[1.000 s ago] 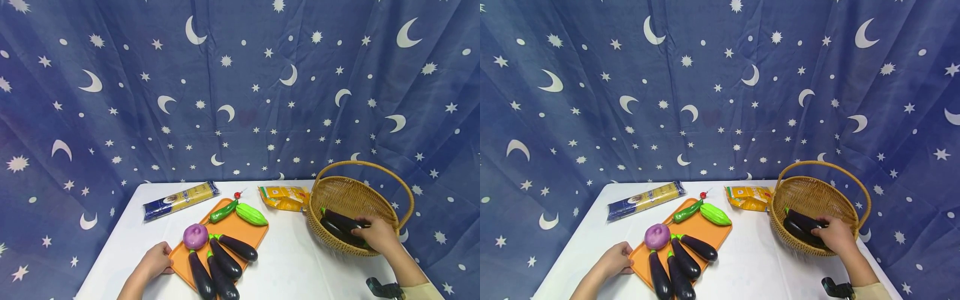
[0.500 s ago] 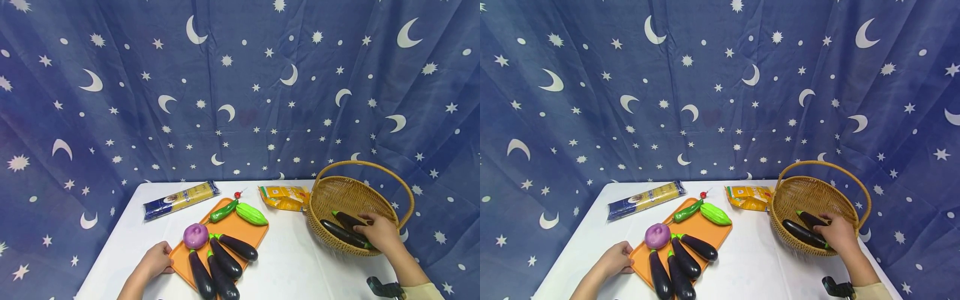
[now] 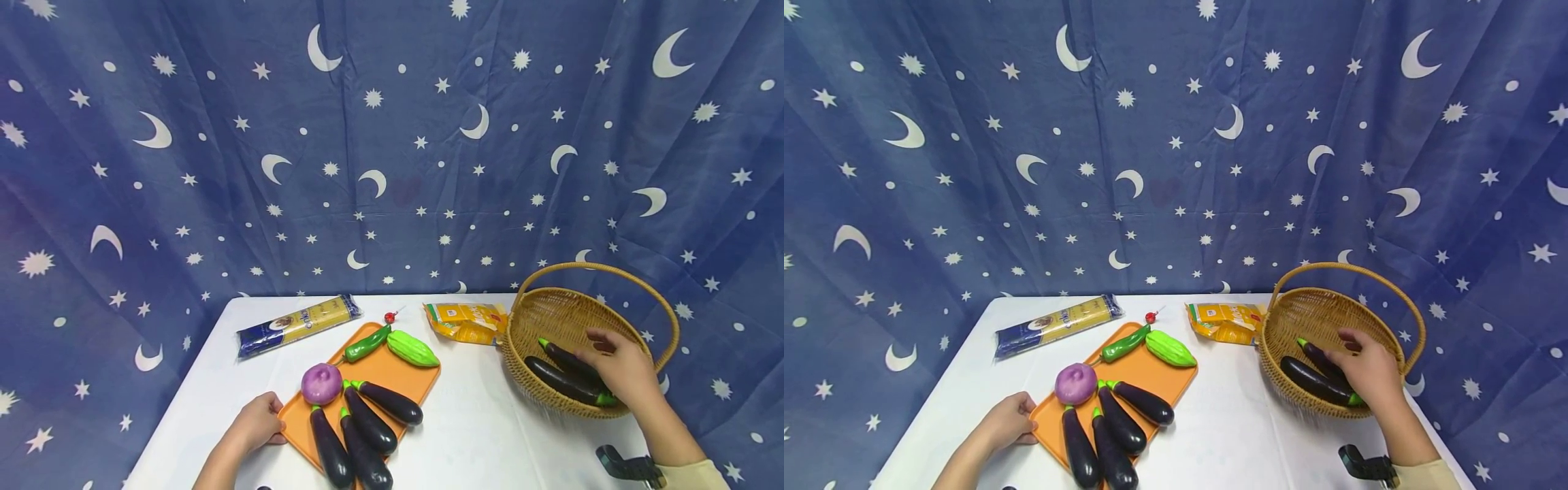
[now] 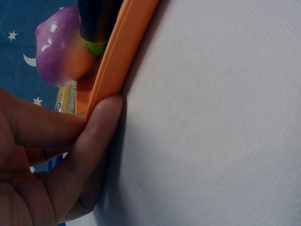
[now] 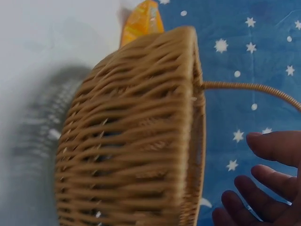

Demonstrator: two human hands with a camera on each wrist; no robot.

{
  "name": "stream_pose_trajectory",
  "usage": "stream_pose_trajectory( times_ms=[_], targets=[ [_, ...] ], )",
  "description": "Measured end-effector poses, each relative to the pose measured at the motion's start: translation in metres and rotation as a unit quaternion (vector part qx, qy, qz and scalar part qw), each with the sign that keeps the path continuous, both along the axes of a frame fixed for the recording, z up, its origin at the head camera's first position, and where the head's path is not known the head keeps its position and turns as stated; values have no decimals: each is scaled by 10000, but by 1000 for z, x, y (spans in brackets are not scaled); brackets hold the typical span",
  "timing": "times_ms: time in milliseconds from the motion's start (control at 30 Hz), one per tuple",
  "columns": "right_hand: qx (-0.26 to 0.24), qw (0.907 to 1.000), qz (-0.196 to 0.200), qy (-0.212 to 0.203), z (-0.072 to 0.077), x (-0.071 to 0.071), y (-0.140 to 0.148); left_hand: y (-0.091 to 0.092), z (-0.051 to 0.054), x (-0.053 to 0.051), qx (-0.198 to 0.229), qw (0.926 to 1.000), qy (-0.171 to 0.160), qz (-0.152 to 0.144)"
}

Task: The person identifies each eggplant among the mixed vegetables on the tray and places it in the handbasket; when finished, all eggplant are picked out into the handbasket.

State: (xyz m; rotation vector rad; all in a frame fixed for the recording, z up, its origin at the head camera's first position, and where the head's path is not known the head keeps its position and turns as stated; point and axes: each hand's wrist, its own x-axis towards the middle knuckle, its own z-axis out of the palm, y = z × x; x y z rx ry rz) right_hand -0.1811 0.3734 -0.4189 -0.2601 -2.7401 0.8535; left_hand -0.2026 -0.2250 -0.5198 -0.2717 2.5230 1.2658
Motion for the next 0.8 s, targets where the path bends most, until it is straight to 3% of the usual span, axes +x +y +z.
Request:
stream_pose_trajectory(
  times_ms=[433, 800],
  targets=[
    [-575, 9982, 162, -105, 21, -6, -30, 0, -1, -2, -59, 9999, -115, -7],
    [-940, 9943, 492, -68, 27, -13, -56, 1, 2, -1, -174, 9998, -70, -30]
  ],
)
